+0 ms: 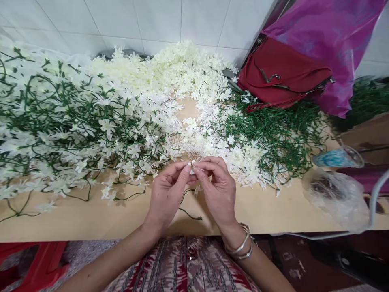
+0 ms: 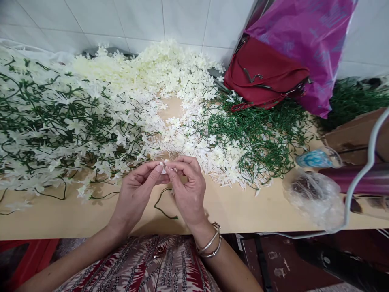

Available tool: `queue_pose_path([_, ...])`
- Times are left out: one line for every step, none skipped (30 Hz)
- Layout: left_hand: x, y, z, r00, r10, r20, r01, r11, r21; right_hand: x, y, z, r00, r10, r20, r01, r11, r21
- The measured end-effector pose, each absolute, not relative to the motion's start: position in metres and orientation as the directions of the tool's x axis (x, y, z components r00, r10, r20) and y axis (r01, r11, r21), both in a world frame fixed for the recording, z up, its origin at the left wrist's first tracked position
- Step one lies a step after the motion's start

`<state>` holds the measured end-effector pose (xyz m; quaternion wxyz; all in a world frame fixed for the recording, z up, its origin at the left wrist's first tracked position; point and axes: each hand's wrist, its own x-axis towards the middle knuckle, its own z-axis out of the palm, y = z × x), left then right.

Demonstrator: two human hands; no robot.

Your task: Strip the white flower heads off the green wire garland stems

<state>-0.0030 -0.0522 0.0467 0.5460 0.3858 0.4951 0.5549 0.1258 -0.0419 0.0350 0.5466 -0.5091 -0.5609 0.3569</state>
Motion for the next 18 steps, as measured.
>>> queue_pose_path([-0.003,-0.052,0.047,-0.099,0.989,-0.113,-0.217,0.089,0.972,0.126,-0.041,0.033,0.125,0.961,0.247,0.188,0.222,-0.957])
queue_pose_path([-0.002,-0.053,0.046,-0.095,0.989,-0.113,-0.21,0.091,0.973,0.127,-0.041,0.031,0.14,0.958,0.249,0.195,0.22,-0.956])
queue_pose_path([-0.002,-0.053,0.045,-0.094,0.99,-0.109,-0.203,0.089,0.975,0.128,-0.041,0.031,0.155,0.955,0.254,0.202,0.221,-0.954])
queue_pose_path([-0.002,-0.053,0.044,-0.097,0.99,-0.103,-0.196,0.083,0.977,0.128,-0.041,0.03,0.168,0.952,0.257,0.209,0.221,-0.953])
queue_pose_path([-0.002,-0.053,0.042,-0.103,0.99,-0.093,-0.187,0.072,0.98,0.128,-0.042,0.03,0.174,0.949,0.262,0.217,0.223,-0.95])
queue_pose_path([-0.002,-0.053,0.04,-0.108,0.991,-0.079,-0.173,0.06,0.983,0.129,-0.043,0.03,0.174,0.947,0.269,0.229,0.227,-0.947])
queue_pose_path([-0.002,-0.054,0.038,-0.109,0.992,-0.064,-0.15,0.047,0.988,0.129,-0.044,0.03,0.169,0.946,0.277,0.245,0.232,-0.941])
queue_pose_path([-0.002,-0.054,0.035,-0.106,0.993,-0.047,-0.117,0.034,0.992,0.129,-0.046,0.031,0.163,0.944,0.287,0.265,0.239,-0.934])
queue_pose_path([-0.002,-0.055,0.033,-0.103,0.994,-0.028,-0.075,0.021,0.997,0.129,-0.047,0.031,0.157,0.94,0.302,0.288,0.249,-0.925])
queue_pose_path([-0.002,-0.055,0.031,-0.102,0.995,-0.007,-0.027,0.004,1.0,0.128,-0.049,0.03,0.155,0.934,0.322,0.31,0.263,-0.914])
queue_pose_path([-0.003,-0.056,0.029,-0.103,0.994,0.021,0.023,-0.019,1.0,0.128,-0.05,0.03,0.155,0.927,0.341,0.331,0.276,-0.902])
queue_pose_path([-0.003,-0.056,0.027,-0.105,0.993,0.054,0.078,-0.046,0.996,0.128,-0.051,0.029,0.156,0.921,0.356,0.348,0.286,-0.893])
queue_pose_path([-0.004,-0.057,0.026,-0.107,0.99,0.093,0.136,-0.078,0.988,0.128,-0.051,0.029,0.157,0.918,0.365,0.359,0.291,-0.887])
queue_pose_path([-0.004,-0.057,0.026,-0.105,0.986,0.132,0.196,-0.11,0.974,0.127,-0.052,0.028,0.155,0.918,0.366,0.364,0.292,-0.885])
queue_pose_path([-0.005,-0.057,0.025,-0.1,0.981,0.167,0.249,-0.137,0.959,0.127,-0.051,0.028,0.15,0.92,0.362,0.366,0.288,-0.885])
queue_pose_path([-0.005,-0.057,0.025,-0.095,0.978,0.188,0.289,-0.153,0.945,0.126,-0.051,0.028,0.143,0.924,0.355,0.364,0.284,-0.887])
queue_pose_path([-0.006,-0.057,0.024,-0.095,0.976,0.196,0.309,-0.158,0.938,0.125,-0.051,0.028,0.138,0.926,0.351,0.365,0.282,-0.888])
queue_pose_path([-0.006,-0.057,0.024,-0.1,0.976,0.192,0.31,-0.153,0.938,0.124,-0.05,0.029,0.136,0.927,0.351,0.369,0.281,-0.886])
